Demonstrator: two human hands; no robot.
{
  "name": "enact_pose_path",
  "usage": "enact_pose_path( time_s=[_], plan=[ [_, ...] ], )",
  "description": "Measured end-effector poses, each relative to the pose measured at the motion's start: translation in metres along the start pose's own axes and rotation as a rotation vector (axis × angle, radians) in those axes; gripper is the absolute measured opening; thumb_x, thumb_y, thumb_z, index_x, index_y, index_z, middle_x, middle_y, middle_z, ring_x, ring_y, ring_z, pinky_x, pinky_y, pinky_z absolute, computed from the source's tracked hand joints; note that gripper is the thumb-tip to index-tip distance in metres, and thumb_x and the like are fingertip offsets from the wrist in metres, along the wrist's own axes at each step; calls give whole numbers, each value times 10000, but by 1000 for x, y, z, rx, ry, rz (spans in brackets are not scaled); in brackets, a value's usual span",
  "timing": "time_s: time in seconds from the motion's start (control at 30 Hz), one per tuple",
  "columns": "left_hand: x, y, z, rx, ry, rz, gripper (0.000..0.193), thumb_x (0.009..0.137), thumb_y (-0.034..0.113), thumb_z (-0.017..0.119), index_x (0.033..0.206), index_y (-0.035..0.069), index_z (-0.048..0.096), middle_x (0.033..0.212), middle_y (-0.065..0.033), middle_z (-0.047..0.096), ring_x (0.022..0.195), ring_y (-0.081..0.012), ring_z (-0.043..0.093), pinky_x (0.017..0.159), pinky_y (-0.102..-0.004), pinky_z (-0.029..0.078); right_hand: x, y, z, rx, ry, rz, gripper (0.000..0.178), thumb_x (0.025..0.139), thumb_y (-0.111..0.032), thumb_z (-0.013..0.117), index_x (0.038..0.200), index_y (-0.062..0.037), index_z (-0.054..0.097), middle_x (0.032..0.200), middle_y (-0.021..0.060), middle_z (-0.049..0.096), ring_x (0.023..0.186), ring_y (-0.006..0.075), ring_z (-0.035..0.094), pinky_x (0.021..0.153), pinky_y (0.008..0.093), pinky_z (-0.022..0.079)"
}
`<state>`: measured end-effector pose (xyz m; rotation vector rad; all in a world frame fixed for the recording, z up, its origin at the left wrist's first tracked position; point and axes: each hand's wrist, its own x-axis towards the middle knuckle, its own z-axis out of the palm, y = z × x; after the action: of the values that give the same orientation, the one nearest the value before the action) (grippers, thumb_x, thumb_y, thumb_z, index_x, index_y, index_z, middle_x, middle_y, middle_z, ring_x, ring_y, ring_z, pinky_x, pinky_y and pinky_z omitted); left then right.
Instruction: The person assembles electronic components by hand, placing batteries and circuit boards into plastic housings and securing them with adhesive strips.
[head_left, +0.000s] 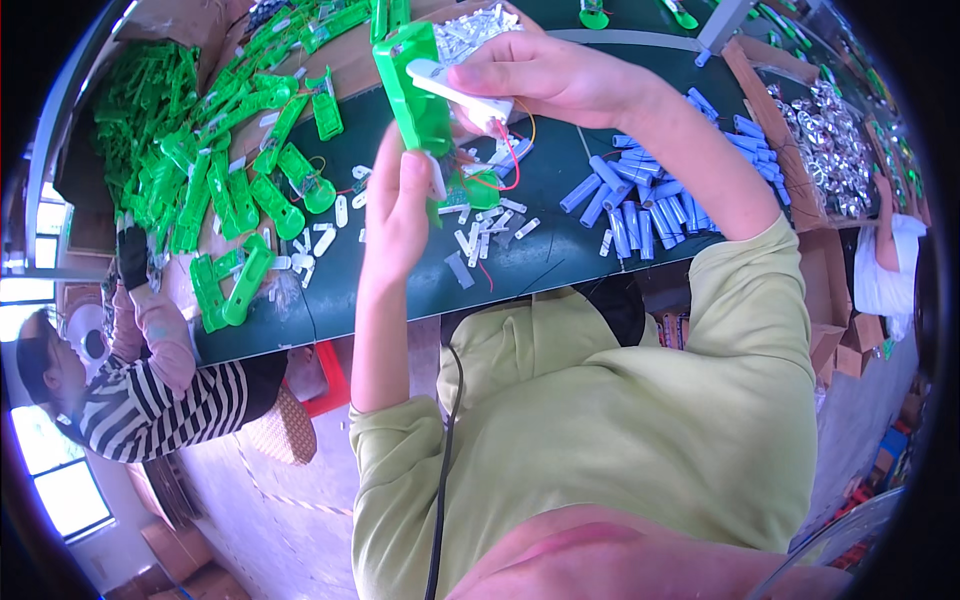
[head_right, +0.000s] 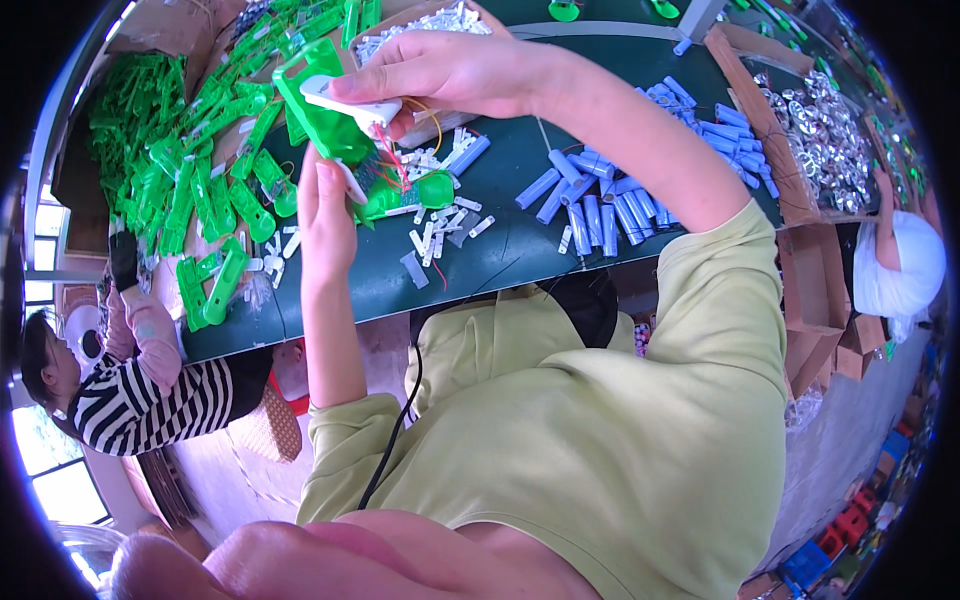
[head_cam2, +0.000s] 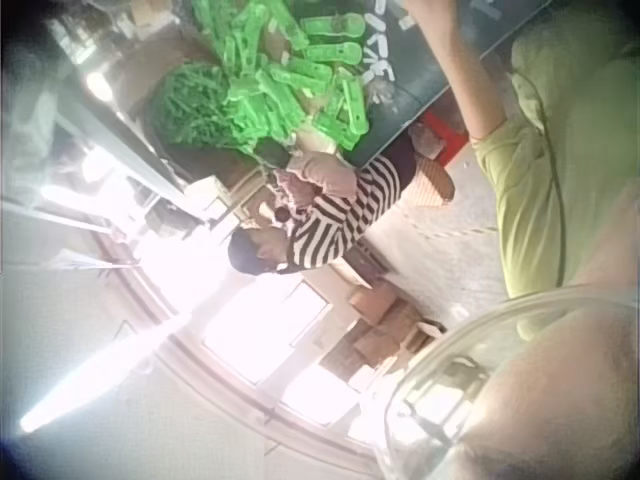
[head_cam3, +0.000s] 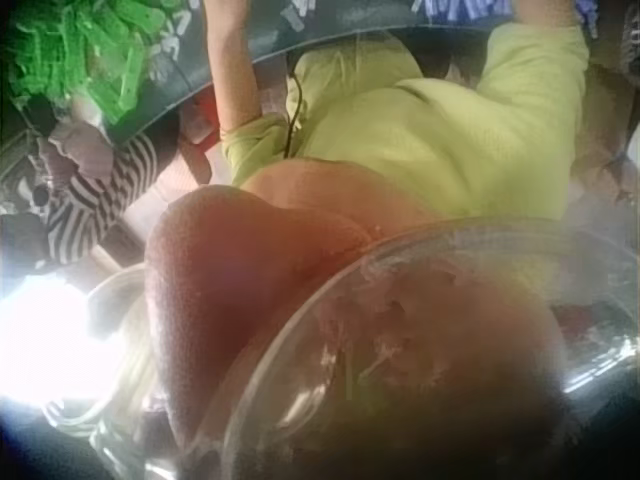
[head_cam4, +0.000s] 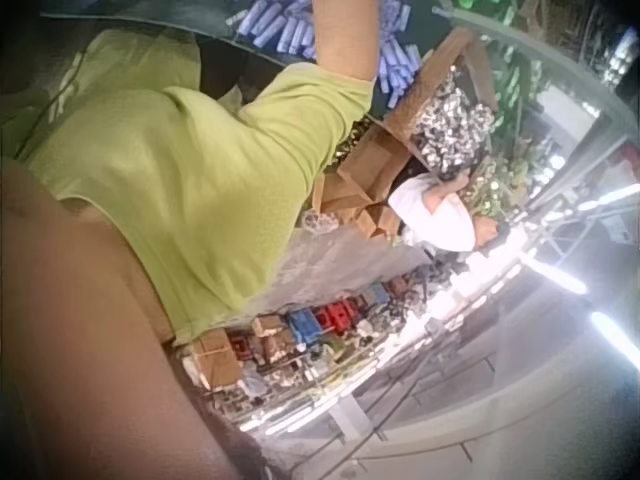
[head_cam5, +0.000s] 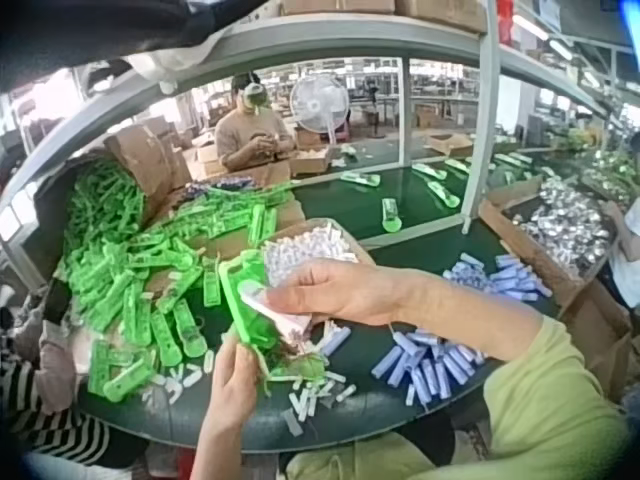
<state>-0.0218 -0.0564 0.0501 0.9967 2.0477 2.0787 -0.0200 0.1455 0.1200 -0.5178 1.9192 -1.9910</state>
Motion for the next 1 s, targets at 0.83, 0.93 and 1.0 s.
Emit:
enact_pose_path(
  time_s=[0.83,0.93,1.0],
  plan=[
    [-41,0,43,-793,-329,-483,576,952,491,420,1238,-9,432,851,-166,626,548,-200,588,478,-276,467,-71,83,21,-494,638,-552,227,863,-17,559,1086,8,528,1066,102,601,1019,132,575,900,310,451],
    [-45,2,41,-784,-318,-463,564,949,492,427,1199,-12,463,839,-166,628,531,-207,588,450,-273,451,-70,98,30,-847,737,-558,275,863,7,564,1136,10,528,1096,98,594,1034,132,573,898,299,459],
    [-43,-11,41,-800,-203,-527,556,959,497,401,1159,-12,507,853,-158,636,563,-208,591,487,-288,464,-66,101,39,-280,569,-506,337,894,-29,545,1226,4,498,1146,91,583,1066,143,562,922,297,450]
  ],
)
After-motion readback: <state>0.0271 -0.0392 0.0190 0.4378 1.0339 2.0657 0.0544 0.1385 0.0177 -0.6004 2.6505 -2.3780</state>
